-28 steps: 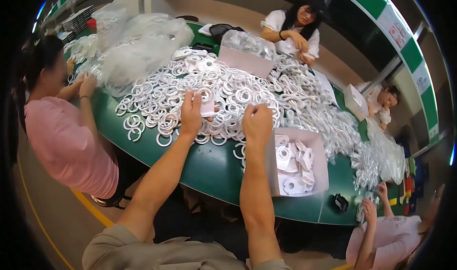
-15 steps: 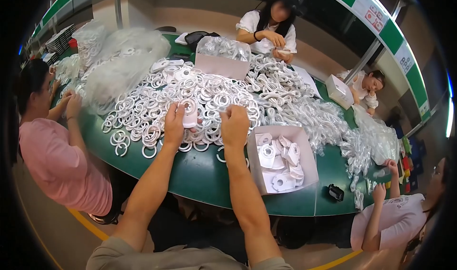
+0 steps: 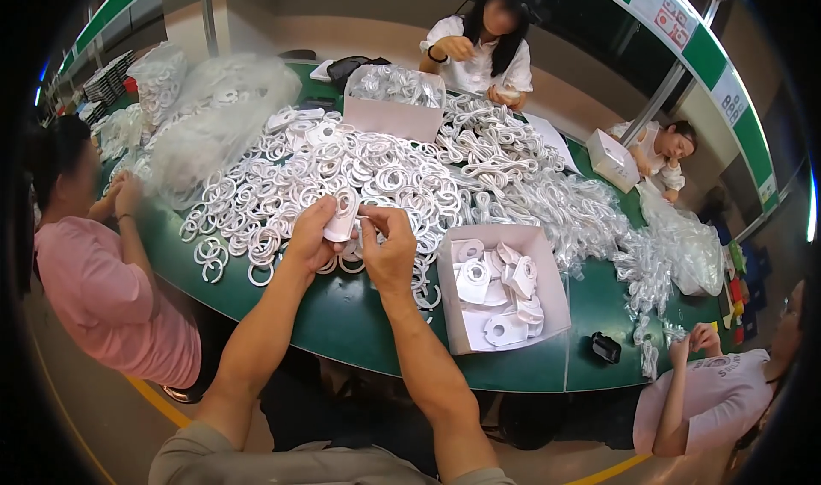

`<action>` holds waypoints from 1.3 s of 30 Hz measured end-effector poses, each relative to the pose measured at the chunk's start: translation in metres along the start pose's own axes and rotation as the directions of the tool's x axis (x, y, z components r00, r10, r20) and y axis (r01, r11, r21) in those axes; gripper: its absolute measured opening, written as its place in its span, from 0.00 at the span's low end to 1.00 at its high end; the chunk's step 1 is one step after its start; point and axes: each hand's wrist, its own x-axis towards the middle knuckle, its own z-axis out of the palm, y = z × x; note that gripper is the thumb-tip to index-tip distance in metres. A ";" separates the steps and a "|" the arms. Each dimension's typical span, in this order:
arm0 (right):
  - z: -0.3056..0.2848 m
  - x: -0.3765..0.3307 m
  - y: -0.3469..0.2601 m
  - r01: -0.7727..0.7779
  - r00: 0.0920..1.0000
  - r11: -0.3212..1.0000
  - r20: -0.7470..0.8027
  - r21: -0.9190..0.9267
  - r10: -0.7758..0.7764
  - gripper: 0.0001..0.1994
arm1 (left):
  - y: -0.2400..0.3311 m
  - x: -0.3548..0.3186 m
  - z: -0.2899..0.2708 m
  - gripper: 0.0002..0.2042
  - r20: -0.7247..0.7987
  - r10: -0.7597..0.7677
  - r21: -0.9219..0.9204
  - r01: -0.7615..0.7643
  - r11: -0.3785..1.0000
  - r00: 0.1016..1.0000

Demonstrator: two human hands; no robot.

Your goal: Assembling small lighting components by inserting electrical parts into white circular housings on a production line.

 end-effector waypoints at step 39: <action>-0.035 0.014 0.006 -0.499 0.865 0.863 -0.008 0.078 0.501 0.09 | -0.014 0.005 0.003 0.19 0.049 -0.066 0.429 0.039 0.902 0.997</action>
